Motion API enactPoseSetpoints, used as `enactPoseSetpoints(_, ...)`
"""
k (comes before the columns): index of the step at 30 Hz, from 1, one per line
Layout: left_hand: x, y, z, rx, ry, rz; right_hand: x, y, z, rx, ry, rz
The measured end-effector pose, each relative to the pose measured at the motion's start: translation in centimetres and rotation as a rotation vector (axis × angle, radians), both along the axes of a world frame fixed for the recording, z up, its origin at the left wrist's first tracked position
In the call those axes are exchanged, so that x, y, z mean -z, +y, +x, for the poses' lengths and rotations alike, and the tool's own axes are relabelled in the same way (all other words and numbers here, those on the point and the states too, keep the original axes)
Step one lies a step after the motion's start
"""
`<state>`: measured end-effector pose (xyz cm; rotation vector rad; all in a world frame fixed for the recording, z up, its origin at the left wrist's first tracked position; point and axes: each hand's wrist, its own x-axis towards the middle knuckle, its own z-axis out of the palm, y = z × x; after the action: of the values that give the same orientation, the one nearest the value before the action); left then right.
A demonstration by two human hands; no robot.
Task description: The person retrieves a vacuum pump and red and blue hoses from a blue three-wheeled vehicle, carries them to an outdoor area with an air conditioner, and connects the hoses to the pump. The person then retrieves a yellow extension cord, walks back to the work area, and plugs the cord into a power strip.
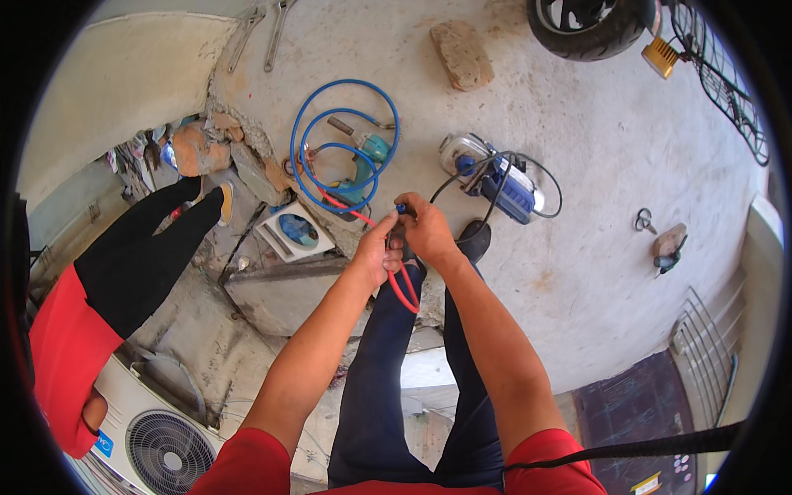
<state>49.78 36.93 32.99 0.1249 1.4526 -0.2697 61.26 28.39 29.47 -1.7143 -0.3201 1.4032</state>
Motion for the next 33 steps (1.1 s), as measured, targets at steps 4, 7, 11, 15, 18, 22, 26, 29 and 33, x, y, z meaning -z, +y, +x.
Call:
enactPoseSetpoints(4, -0.1, 0.2, 0.0, 0.155, 0.069, 0.146, 0.2, 0.5, 0.7, -0.069, -0.168, 0.013)
enactPoseSetpoints(7, -0.2, 0.3, 0.0, 0.074, 0.071, 0.045, 0.4, 1.0, 1.5, -0.017, -0.279, -0.014)
enactPoseSetpoints(11, -0.2, 0.5, 0.1, -0.042, 0.056, -0.036, 1.1, 1.5, 2.6, 0.232, -0.336, -0.141)
enactPoseSetpoints(15, -0.1, 0.5, 0.2, -0.076, 0.07, 0.216, 1.6, 1.9, 3.6, 0.07, -0.249, -0.093)
enactPoseSetpoints(18, -0.1, 0.4, 0.4, -0.067, 0.077, 0.209, 1.9, 2.0, 3.5, 0.074, -0.354, -0.148)
enactPoseSetpoints(22, 0.0, 0.1, 0.6, 0.0, 0.032, 0.164, 2.0, 1.0, 2.7, 0.281, -0.625, -0.154)
enactPoseSetpoints(26, 0.1, -0.3, 0.9, 0.102, 0.049, 0.217, 2.4, -0.4, 1.7, 0.625, -0.02, -0.529)
enactPoseSetpoints(29, 0.1, -0.6, 1.1, 0.135, -0.095, 0.231, 2.9, -1.3, 1.2, 0.784, 0.253, -0.611)
enactPoseSetpoints(33, 0.0, -1.2, 1.2, 0.132, -0.115, 0.228, 3.7, -1.9, 0.6, 0.868, 0.366, -0.635)
